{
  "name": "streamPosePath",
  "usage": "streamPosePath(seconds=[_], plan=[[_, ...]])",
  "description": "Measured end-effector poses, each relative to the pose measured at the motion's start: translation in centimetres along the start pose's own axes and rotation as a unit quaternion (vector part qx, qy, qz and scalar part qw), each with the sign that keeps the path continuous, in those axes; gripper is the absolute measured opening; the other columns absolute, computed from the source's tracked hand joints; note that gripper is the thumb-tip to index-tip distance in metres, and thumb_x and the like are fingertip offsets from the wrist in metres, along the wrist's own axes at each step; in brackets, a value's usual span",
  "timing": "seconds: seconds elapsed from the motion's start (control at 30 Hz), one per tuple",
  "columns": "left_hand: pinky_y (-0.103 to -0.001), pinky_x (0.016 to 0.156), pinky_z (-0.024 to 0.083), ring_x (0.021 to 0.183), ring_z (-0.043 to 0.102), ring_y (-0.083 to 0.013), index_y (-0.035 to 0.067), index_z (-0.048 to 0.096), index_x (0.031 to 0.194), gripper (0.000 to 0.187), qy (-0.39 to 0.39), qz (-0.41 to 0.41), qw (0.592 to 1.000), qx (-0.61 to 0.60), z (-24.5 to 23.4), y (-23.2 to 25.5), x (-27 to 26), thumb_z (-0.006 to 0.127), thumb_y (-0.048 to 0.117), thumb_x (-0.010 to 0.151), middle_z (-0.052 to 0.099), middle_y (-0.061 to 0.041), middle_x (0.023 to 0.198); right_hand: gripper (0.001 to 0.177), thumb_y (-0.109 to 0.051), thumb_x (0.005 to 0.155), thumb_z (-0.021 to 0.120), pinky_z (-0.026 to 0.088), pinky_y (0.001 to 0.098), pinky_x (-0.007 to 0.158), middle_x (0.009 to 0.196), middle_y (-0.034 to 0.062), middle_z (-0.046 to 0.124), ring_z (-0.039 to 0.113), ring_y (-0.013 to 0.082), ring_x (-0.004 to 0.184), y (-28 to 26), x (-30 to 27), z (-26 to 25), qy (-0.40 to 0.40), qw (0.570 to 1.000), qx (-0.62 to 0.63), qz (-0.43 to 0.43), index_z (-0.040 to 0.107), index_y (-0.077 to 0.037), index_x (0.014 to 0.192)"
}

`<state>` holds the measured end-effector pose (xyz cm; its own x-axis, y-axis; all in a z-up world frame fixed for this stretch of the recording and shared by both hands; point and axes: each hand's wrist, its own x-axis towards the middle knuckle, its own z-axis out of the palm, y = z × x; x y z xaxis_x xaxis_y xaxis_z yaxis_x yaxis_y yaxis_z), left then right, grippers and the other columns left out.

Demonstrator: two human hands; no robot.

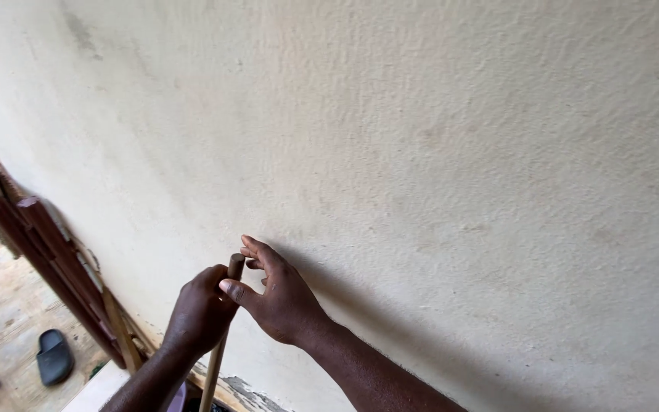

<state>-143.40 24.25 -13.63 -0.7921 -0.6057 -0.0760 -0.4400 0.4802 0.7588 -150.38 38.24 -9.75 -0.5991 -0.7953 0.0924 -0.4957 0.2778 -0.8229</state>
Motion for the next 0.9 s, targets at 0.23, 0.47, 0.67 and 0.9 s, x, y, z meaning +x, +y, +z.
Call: streamPosePath(seconds=[0.23,0.47,0.67,0.9], plan=[[-0.044,0.073,0.059,0.072,0.074,-0.0277,0.003,0.068,0.114,0.03,-0.052,-0.03,0.998,0.013,-3.9,-4.9,-2.0,0.062,0.027,0.096,0.077,-0.017,0.081,0.067,-0.04,0.099,0.058,0.056,0.038,0.104,0.136,0.0114,0.06,0.061,0.0235,0.13,-3.4,1.9,4.7,-0.035,0.99,0.131,0.048,0.034,-0.01,0.154],[-0.041,0.081,0.063,0.081,0.078,-0.0236,0.003,0.072,0.104,0.026,-0.052,-0.029,0.998,0.002,-10.2,-14.2,-3.5,0.066,0.024,0.09,0.077,-0.012,0.085,0.033,-0.017,0.103,0.058,0.061,0.033,0.095,0.116,0.0129,0.071,0.07,0.0195,0.112,-7.0,4.1,12.8,-0.079,0.969,0.234,-0.03,0.059,-0.001,0.131],[-0.039,0.088,0.062,0.09,0.077,-0.0222,0.0,0.075,0.104,0.033,-0.077,-0.122,0.989,-0.02,-15.5,-20.9,-6.6,0.065,0.03,0.094,0.077,-0.012,0.092,0.033,-0.019,0.1,0.063,0.063,0.031,0.09,0.111,0.0104,0.068,0.069,0.0188,0.108,-12.6,3.9,19.5,-0.099,0.954,0.275,-0.063,0.059,-0.001,0.128],[-0.04,0.087,0.061,0.089,0.078,-0.0218,-0.001,0.073,0.104,0.033,-0.056,-0.151,0.985,-0.059,-18.5,-27.1,-9.7,0.061,0.029,0.096,0.08,-0.015,0.093,0.037,-0.027,0.104,0.065,0.058,0.0302,0.097,0.109,0.0053,0.061,0.064,0.0132,0.104,-15.6,3.9,26.1,-0.111,0.919,0.345,-0.158,0.05,-0.003,0.129]])
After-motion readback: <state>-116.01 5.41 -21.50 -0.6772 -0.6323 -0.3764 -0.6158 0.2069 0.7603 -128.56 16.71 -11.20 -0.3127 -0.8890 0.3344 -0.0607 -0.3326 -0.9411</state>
